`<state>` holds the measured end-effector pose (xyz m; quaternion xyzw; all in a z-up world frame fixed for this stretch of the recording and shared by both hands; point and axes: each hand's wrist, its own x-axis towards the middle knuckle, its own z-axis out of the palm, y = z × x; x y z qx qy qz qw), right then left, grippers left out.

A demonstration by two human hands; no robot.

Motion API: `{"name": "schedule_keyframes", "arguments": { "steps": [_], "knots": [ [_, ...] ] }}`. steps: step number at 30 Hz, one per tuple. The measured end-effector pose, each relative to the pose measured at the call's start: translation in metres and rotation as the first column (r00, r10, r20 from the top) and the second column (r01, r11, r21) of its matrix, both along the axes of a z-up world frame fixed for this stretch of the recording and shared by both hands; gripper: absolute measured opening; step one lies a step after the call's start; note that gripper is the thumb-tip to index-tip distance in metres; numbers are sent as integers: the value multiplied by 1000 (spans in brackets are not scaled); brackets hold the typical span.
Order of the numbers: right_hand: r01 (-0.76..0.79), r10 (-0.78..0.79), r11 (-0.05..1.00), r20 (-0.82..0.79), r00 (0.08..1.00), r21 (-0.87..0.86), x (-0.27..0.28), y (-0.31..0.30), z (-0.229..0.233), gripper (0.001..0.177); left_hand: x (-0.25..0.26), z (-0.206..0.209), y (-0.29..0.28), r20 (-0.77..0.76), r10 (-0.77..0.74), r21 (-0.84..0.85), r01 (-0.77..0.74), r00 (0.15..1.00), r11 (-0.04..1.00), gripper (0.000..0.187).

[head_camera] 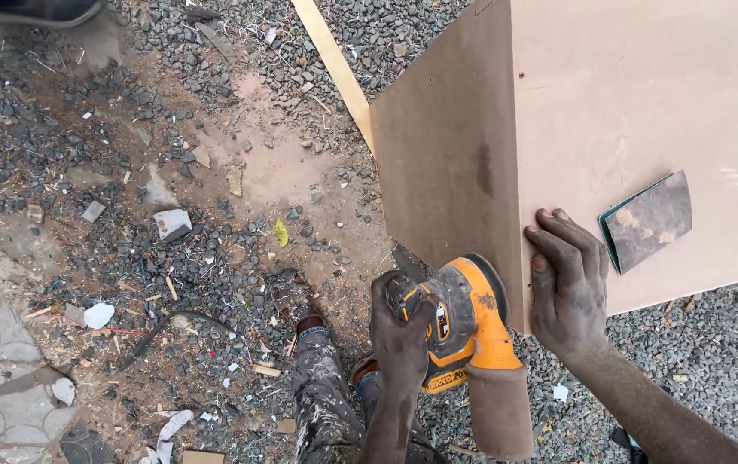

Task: Using an electric orbital sander and manual sandpaper to smooth the surfaces and edges of a wooden box

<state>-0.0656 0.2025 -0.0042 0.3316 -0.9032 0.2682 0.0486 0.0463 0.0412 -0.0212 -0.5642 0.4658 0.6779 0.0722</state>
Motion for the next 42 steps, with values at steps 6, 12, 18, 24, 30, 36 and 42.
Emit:
{"name": "schedule_keyframes", "arguments": {
  "steps": [6, 12, 18, 24, 30, 36, 42],
  "knots": [
    [-18, 18, 1000, -10, 1000, -12, 0, 0, -2, 30, 8, 13, 7, -61, -14, -20, 12, 998, 1000, 49],
    [-6, 6, 1000, -9, 1000, -5, 1, 0, -1, 30, 2, 2, 1, 3, -21, -20, 21, 1000, 1000, 45],
    [-5, 5, 1000, 6, 1000, -20, -2, -1, 1, 31, -3, 10, -1, -62, -23, 31, 25, 998, 999, 43],
    [2, -2, 1000, 9, 1000, 0, 0, -1, 0, 31, -10, 15, -9, -201, -65, -44, 58, 977, 997, 45],
    [113, -112, 994, 83, 990, -4, -26, -8, 3, 24, 15, 24, 5, -86, -120, 17, 122, 989, 992, 45],
    [-78, 73, 984, -41, 997, -158, -151, -99, 19, 28, -18, 8, -13, -138, -7, 96, 21, 990, 995, 49],
    [-47, 46, 998, -29, 999, -36, -205, -131, 19, 26, -126, 24, -83, -222, -153, -137, 125, 963, 983, 47]
  ]
}}
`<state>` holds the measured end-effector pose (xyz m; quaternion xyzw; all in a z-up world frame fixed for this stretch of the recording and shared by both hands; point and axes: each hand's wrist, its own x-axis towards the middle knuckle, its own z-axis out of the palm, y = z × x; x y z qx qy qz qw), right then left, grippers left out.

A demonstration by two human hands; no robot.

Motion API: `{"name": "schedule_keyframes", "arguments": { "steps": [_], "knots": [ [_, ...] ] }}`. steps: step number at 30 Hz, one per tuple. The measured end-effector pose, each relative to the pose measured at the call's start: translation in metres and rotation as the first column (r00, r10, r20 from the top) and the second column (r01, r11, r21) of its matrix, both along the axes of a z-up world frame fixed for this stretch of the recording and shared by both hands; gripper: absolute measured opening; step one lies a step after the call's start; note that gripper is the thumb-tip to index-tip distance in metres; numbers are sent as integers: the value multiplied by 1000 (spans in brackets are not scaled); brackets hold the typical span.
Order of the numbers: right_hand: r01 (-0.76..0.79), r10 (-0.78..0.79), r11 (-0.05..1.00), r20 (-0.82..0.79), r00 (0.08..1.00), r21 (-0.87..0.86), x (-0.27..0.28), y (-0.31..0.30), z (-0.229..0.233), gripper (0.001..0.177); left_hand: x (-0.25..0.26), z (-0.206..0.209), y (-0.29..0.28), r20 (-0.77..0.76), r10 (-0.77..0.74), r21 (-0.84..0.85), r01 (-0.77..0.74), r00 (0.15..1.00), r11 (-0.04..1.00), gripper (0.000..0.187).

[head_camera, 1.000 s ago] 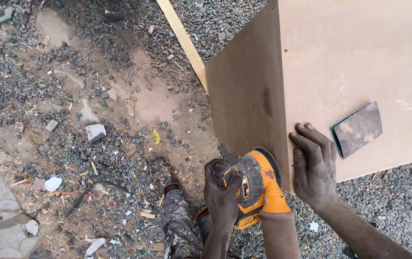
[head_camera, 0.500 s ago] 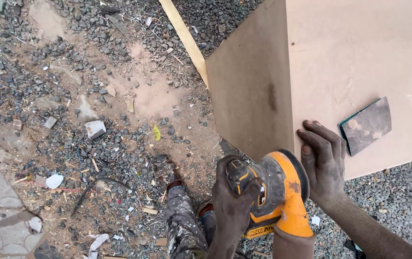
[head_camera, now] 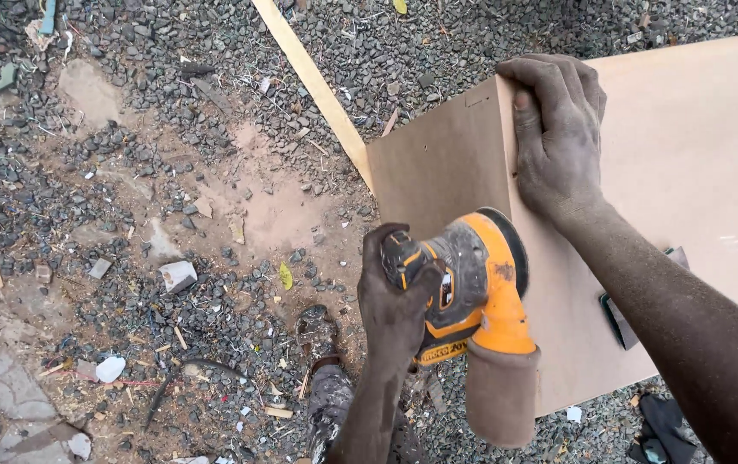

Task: Using an electric orbital sander and manual sandpaper to smooth the surfaces and edges of a wooden box

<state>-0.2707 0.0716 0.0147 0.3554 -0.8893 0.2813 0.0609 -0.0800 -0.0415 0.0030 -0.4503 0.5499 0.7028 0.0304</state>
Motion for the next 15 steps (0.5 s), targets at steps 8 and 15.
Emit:
{"name": "schedule_keyframes", "arguments": {
  "steps": [8, 15],
  "knots": [
    [137, -130, 990, 132, 983, -42, -29, 6, -28, 21, -108, -35, -74, -305, -2, -91, -26, 952, 996, 62],
    [151, -154, 988, 251, 956, 30, -26, -5, -12, 20, -85, -11, -62, -137, -6, 38, 11, 991, 999, 64]
  ]
}}
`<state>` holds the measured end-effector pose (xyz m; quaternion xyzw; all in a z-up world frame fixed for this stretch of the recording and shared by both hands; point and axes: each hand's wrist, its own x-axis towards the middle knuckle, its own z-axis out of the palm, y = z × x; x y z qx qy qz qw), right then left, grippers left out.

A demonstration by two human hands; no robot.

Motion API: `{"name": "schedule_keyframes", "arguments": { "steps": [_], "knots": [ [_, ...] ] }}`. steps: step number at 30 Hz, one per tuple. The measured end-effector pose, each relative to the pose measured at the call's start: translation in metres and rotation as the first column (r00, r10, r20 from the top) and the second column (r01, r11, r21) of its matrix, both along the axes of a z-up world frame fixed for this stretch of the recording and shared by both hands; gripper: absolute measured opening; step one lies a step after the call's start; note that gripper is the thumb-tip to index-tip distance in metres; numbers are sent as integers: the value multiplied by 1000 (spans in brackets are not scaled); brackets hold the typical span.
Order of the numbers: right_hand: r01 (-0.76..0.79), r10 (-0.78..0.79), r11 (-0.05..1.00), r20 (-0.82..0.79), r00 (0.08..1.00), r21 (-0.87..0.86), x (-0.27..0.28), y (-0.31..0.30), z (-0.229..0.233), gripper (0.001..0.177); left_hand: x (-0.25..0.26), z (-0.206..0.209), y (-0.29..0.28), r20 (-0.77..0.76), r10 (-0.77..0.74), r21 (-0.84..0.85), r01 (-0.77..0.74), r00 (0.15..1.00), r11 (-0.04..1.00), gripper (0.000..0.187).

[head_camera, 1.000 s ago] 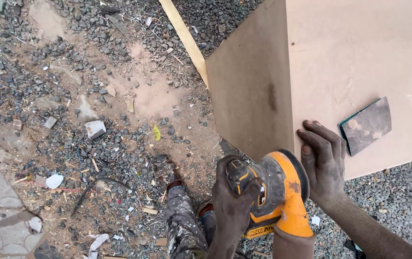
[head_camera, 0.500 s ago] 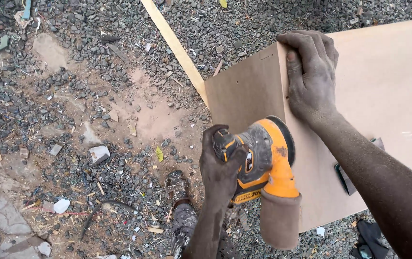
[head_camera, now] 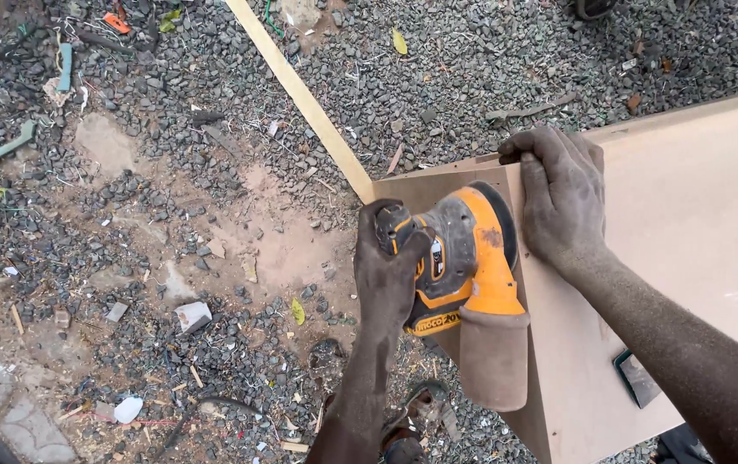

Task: Using an electric orbital sander and manual sandpaper to smooth the surfaces and edges of a wooden box

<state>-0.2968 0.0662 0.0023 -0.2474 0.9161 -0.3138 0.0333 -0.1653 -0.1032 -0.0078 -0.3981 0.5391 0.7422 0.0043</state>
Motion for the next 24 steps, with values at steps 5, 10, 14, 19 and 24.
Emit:
{"name": "schedule_keyframes", "arguments": {
  "steps": [5, 10, 14, 19, 24],
  "knots": [
    [-25, 26, 991, -12, 1000, 128, -1, -3, 0, 31, -4, -37, -1, 133, -13, -44, 19, 991, 999, 58],
    [-48, 47, 995, 18, 999, 90, -1, -5, 6, 48, -12, -15, -9, 110, -46, -45, 51, 993, 998, 59],
    [-45, 51, 984, -29, 998, 172, -3, -4, 5, 47, -14, -30, -10, 151, -62, -31, 67, 987, 997, 57],
    [-49, 50, 984, -2, 999, 171, -7, -2, 1, 46, -19, -24, -11, 137, -43, -2, 44, 990, 999, 54],
    [-59, 51, 985, 50, 997, 161, -27, -3, -15, 49, -10, -37, -4, 213, -76, 25, 72, 974, 997, 58]
  ]
}}
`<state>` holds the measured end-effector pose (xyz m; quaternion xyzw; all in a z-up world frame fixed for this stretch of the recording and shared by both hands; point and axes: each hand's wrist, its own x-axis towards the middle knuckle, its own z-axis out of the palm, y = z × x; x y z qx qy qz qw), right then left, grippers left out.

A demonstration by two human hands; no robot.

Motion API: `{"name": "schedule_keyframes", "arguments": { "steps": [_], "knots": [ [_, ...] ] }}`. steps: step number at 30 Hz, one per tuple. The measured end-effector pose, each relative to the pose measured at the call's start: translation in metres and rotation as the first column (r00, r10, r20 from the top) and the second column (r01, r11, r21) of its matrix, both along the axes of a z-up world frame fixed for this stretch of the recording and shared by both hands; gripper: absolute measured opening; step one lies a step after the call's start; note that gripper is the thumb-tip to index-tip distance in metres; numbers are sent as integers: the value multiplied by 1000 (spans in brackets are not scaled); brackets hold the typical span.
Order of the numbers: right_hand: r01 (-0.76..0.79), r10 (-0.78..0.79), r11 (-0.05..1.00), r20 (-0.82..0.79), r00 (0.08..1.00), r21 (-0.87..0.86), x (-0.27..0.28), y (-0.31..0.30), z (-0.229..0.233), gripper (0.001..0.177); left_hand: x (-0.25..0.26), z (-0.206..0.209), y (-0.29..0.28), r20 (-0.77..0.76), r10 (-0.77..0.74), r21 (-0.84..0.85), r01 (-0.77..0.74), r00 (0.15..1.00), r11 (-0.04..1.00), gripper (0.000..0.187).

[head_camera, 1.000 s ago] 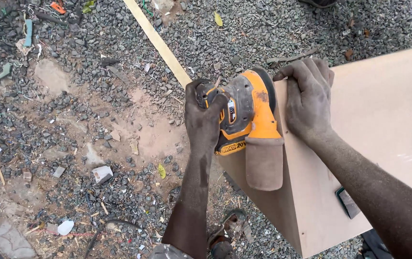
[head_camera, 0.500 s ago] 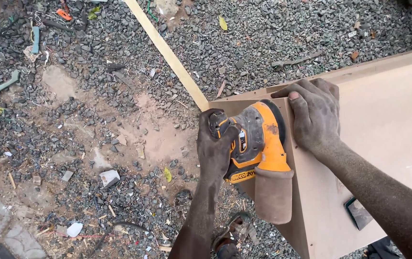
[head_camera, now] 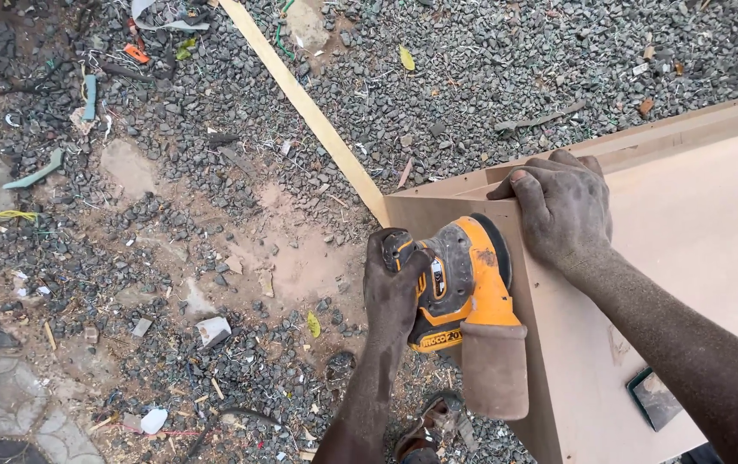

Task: Using an electric orbital sander and manual sandpaper to smooth the surfaces and edges of a wooden box

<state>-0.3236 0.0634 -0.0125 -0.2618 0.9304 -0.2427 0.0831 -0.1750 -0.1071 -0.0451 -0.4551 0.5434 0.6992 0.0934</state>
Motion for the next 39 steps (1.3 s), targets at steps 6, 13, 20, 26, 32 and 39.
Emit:
{"name": "schedule_keyframes", "arguments": {
  "steps": [6, 13, 20, 26, 32, 39],
  "knots": [
    [29, -27, 987, -11, 1000, 157, 2, -10, 3, 43, -8, 6, -10, -52, 24, -23, -25, 998, 999, 55],
    [-17, 15, 980, 14, 1000, 198, 1, -13, 13, 50, -9, 1, -8, -2, 45, -16, -45, 999, 999, 58],
    [-7, 6, 985, 8, 1000, 171, 1, -13, 18, 56, 1, 7, -4, -42, 18, -6, -18, 999, 1000, 60],
    [-8, 8, 988, 3, 1000, 156, 2, -12, 17, 55, -8, 14, -8, -80, 23, -16, -25, 997, 1000, 58],
    [1, -5, 990, 26, 1000, 142, 4, -13, 19, 52, 1, 17, -4, -37, 26, 2, -26, 999, 1000, 57],
    [-1, -7, 994, 75, 997, 109, 4, -19, 25, 51, -5, 34, -6, -65, 3, -24, -5, 998, 1000, 55]
  ]
}}
